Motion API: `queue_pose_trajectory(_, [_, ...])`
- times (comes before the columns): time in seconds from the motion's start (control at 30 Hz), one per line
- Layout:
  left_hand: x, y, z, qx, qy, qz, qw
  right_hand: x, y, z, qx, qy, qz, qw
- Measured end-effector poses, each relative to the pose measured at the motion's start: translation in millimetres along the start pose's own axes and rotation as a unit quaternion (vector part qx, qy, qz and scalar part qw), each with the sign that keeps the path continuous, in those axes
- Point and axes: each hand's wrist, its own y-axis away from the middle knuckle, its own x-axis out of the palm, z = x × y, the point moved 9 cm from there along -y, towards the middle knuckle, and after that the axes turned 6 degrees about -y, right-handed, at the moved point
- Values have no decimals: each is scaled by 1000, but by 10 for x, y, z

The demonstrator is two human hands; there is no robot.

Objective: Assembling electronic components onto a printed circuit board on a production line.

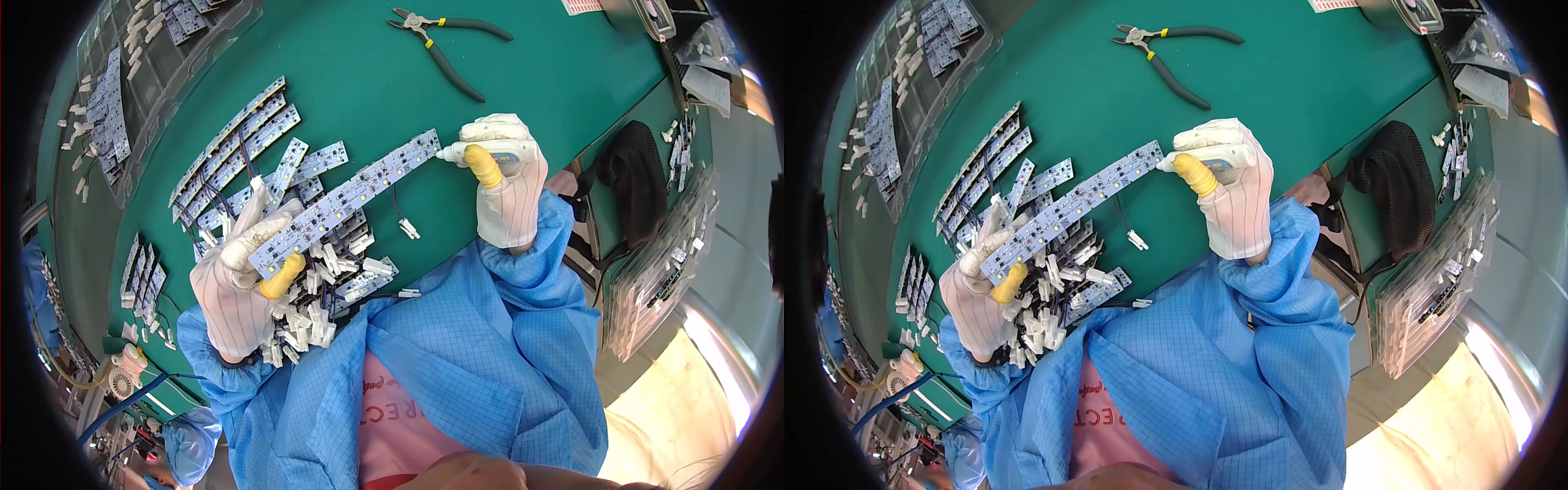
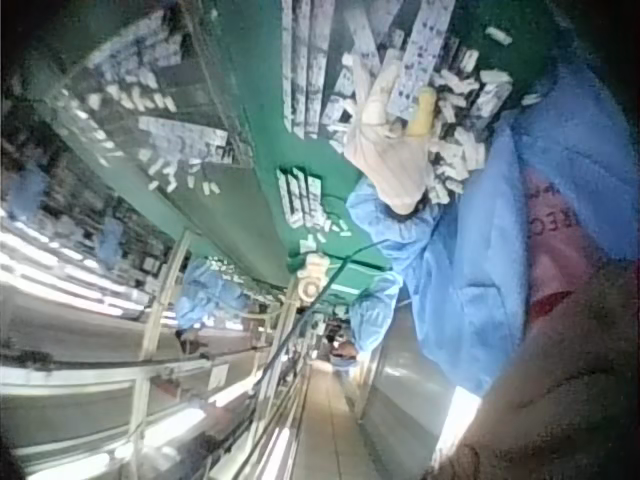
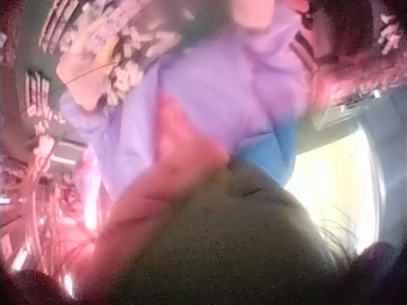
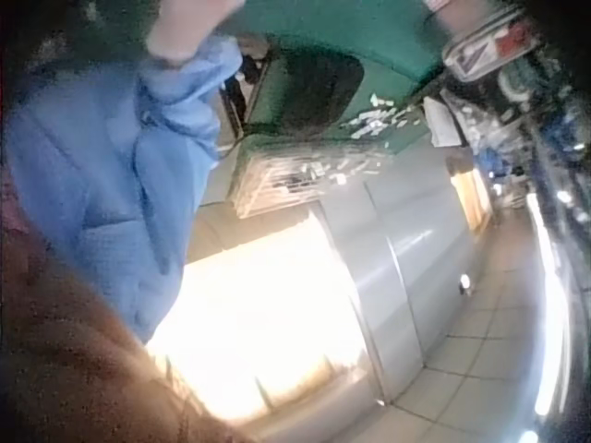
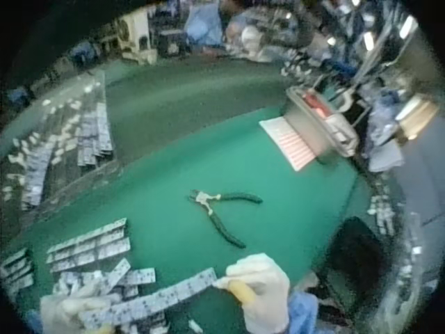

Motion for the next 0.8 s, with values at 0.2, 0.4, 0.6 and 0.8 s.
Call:
queue_pose_trajectory(0.2, [-7, -17, -34, 28, -14, -7, 999, 16, -22, 40, -13, 27, 1, 1000])
queue_pose_trajectory(0.4, [-9, -8, -31, 21, 8, -9, 1000, 19, -7, 56, -10, 27, -3, 1000])
queue_pose_trajectory(0.6, [-7, -3, -38, 25, -27, -3, 999, 8, 9, 42, 1, 28, -10, 1000])
queue_pose_trajectory(0.8, [-8, 10, -18, 4, 11, -20, 1000, -1, -16, 17, -16, 39, 6, 999])
